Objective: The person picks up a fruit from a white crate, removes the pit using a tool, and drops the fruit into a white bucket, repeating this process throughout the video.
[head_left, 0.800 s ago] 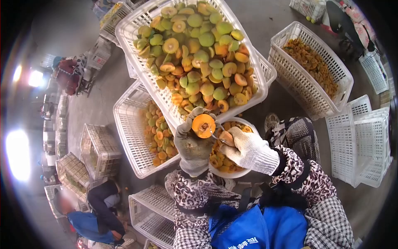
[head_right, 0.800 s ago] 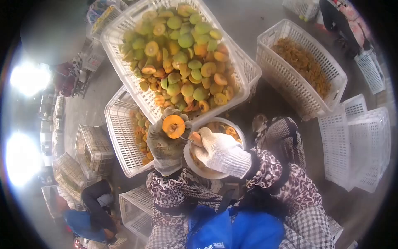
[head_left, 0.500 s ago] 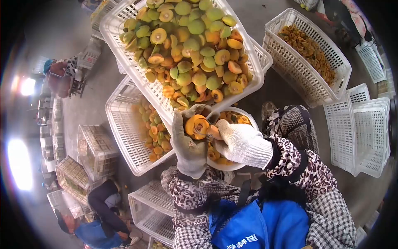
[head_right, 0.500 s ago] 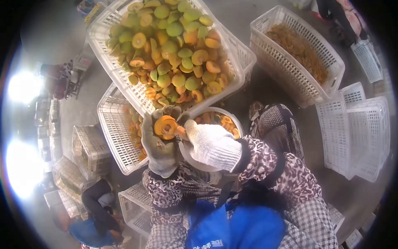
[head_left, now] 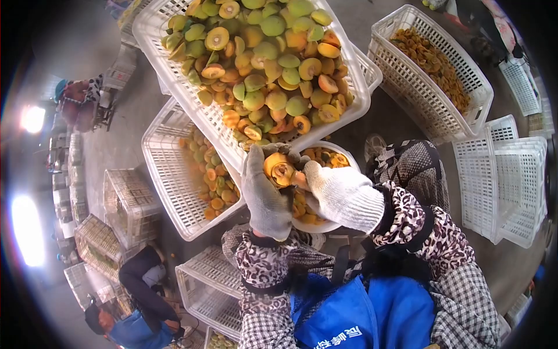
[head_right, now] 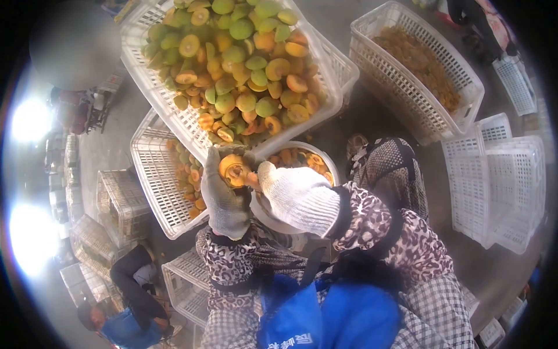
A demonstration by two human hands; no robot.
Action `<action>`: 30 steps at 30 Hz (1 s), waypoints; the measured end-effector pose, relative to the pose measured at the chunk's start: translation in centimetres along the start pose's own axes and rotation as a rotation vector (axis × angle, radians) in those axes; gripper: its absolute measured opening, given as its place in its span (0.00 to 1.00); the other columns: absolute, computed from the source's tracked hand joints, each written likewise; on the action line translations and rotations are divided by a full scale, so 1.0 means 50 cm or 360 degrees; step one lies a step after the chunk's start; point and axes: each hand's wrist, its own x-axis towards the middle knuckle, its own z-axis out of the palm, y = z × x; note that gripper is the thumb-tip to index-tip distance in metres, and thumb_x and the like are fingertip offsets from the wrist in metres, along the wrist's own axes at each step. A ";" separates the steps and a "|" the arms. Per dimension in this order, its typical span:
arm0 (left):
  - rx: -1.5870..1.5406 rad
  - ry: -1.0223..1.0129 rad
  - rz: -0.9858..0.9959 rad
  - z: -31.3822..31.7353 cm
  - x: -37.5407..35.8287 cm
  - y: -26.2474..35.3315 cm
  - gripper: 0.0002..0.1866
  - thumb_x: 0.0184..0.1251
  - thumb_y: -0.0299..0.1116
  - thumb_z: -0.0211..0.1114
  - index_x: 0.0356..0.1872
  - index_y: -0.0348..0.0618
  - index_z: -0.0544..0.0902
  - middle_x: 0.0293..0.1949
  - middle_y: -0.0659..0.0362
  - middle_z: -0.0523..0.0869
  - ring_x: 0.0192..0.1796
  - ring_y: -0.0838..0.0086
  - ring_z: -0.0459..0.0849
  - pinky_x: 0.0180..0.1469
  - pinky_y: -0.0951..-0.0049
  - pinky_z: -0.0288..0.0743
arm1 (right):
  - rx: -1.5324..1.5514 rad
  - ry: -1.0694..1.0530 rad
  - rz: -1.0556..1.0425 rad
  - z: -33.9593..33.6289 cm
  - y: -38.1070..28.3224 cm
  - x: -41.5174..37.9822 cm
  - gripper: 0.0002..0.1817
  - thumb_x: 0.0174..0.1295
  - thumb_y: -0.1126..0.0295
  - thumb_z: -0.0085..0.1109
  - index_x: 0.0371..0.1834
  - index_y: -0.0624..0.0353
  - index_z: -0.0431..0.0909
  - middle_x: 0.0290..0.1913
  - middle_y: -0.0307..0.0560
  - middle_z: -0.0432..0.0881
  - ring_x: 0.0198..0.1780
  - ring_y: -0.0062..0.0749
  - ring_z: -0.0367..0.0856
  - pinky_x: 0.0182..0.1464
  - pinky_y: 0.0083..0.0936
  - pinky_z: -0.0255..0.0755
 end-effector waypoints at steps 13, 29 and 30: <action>0.0286 0.0275 -0.0368 -0.016 0.028 -0.026 0.18 0.78 0.42 0.47 0.40 0.37 0.78 0.32 0.54 0.82 0.34 0.72 0.82 0.39 0.74 0.80 | -0.0193 -0.0025 0.0369 0.021 0.008 0.025 0.10 0.65 0.66 0.50 0.42 0.62 0.73 0.30 0.54 0.82 0.35 0.51 0.84 0.37 0.41 0.78; -0.0023 0.0191 -0.0076 0.007 0.010 -0.033 0.27 0.77 0.56 0.47 0.43 0.37 0.78 0.35 0.53 0.81 0.40 0.64 0.82 0.49 0.63 0.79 | 0.0530 -0.0414 0.0488 -0.021 -0.028 0.003 0.19 0.64 0.60 0.51 0.50 0.64 0.73 0.38 0.65 0.82 0.41 0.59 0.83 0.44 0.46 0.76; -0.0071 0.0263 -0.0055 0.025 0.002 -0.031 0.27 0.76 0.56 0.48 0.43 0.37 0.77 0.36 0.53 0.81 0.39 0.64 0.82 0.49 0.63 0.79 | 0.0563 -0.0432 0.0496 -0.023 -0.025 0.003 0.20 0.63 0.60 0.51 0.51 0.64 0.73 0.38 0.65 0.82 0.41 0.59 0.83 0.44 0.46 0.77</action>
